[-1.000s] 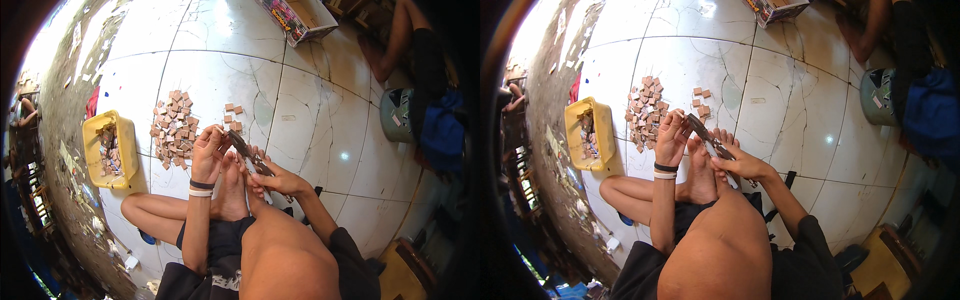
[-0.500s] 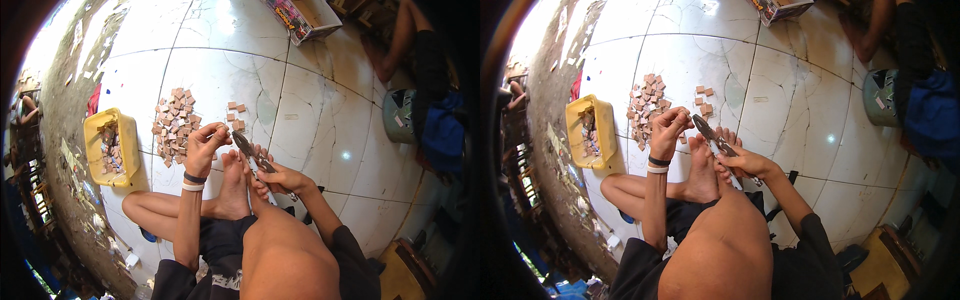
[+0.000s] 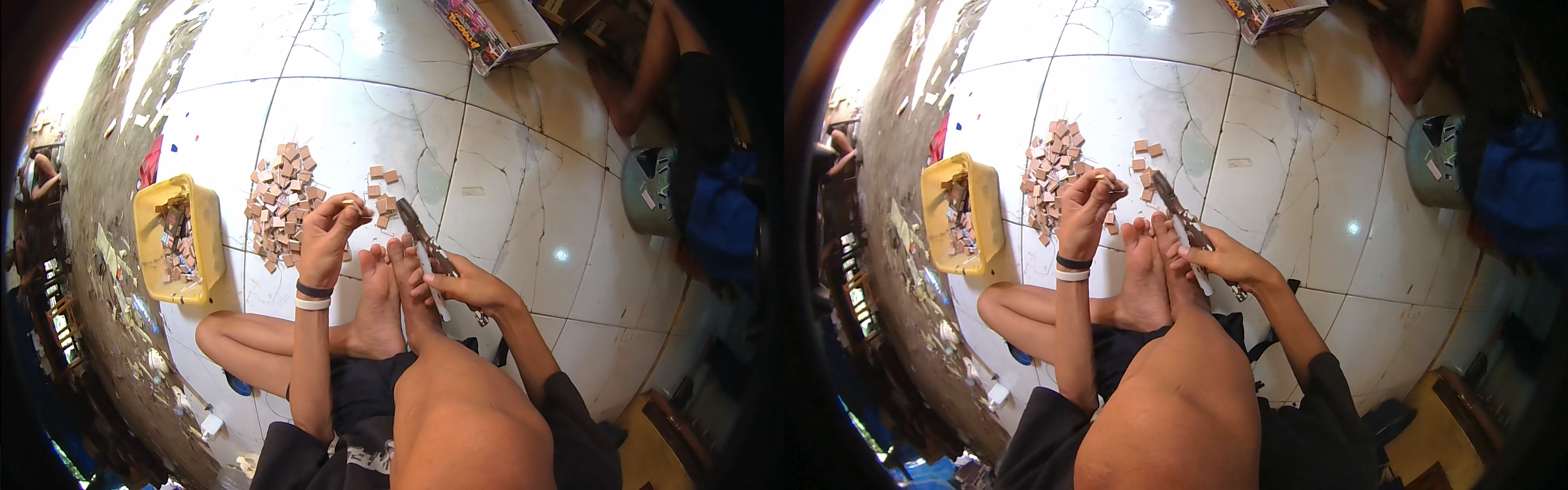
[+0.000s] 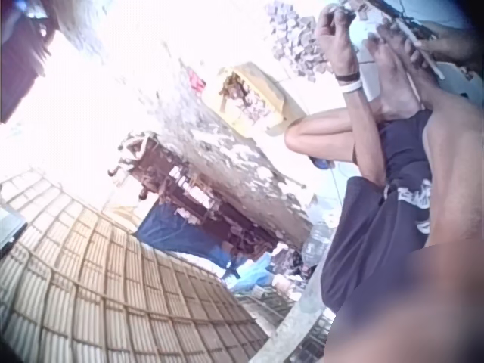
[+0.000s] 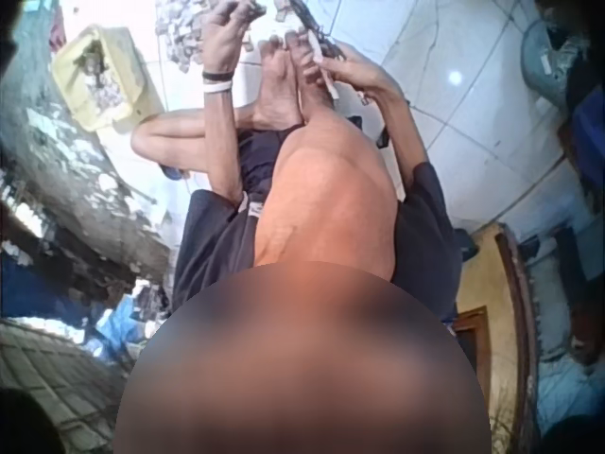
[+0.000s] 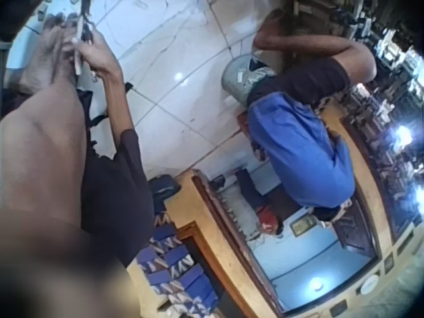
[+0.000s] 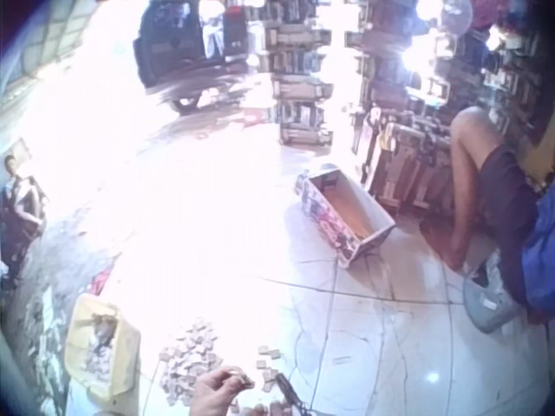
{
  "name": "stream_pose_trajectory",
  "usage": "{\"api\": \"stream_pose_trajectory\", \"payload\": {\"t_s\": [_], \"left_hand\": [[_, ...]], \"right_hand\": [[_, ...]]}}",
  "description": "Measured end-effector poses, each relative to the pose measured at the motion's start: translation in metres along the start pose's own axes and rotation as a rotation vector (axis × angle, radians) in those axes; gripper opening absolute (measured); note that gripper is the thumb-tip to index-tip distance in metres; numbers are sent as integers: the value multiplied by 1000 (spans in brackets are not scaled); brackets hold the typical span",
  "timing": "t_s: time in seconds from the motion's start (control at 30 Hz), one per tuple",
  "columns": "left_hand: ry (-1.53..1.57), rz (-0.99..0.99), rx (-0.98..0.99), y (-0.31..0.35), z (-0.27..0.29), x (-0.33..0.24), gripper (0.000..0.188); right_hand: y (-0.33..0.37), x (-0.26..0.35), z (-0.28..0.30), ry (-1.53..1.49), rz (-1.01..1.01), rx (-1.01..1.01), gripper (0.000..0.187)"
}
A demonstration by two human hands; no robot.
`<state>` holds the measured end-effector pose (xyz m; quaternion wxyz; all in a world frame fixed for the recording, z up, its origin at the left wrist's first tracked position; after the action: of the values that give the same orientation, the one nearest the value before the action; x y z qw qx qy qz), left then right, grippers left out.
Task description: The person sits on the floor and uses a utility knife to trim and shape small wooden blocks. They pick up blocks from a pile, shave off edges, and place the finished pieces back onto the floor.
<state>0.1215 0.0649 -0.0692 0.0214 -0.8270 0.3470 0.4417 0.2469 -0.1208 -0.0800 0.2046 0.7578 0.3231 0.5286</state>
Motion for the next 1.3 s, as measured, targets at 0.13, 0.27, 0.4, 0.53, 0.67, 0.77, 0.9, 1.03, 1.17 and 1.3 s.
{"api": "stream_pose_trajectory", "payload": {"t_s": [0.13, 0.27, 0.4, 0.53, 0.67, 0.77, 0.9, 1.03, 1.17, 1.3], "left_hand": [[-175, 0, 51, -1, -15, 8, 23], [-210, -30, 74, -2, -25, 11, 19], [-261, -41, 118, -2, -30, 12, 19], [-277, -29, 113, -2, -31, 15, 20], [-310, -24, 116, -3, -33, 14, 20], [-309, -22, 128, -3, -34, 13, 19], [-325, -20, 129, -3, -33, 14, 19], [-367, -60, 145, -2, -34, 14, 19], [-330, -6, 149, 3, -32, 24, 18], [-338, 24, 152, 5, -29, 35, 18]], "right_hand": [[0, 1, -5, -29, -45, -35, 55], [3, 1, -13, -127, -49, -22, 52], [4, 0, -16, -71, -43, 33, 50], [4, 1, -16, -87, -30, 38, 50], [5, 1, -17, -73, -26, 43, 50], [6, -5, -14, -81, -45, 25, 44], [1, -16, -13, -90, -49, 28, 32], [-6, -25, -17, -116, -8, 68, 27], [-7, -48, -12, -17, -95, -16, 25], [-6, -48, 14, 440, 1, -311, 28]]}}
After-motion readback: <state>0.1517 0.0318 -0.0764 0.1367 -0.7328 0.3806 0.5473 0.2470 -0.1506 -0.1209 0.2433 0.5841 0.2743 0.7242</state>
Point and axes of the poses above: each hand's wrist, its own y-axis away from the middle knuckle, its own z-axis out of the back of the hand, x = y × z, the point moved 10 cm from there along -y, towards the middle knuckle, and after that the axes turned 13 degrees about y, right-handed, at the moved point
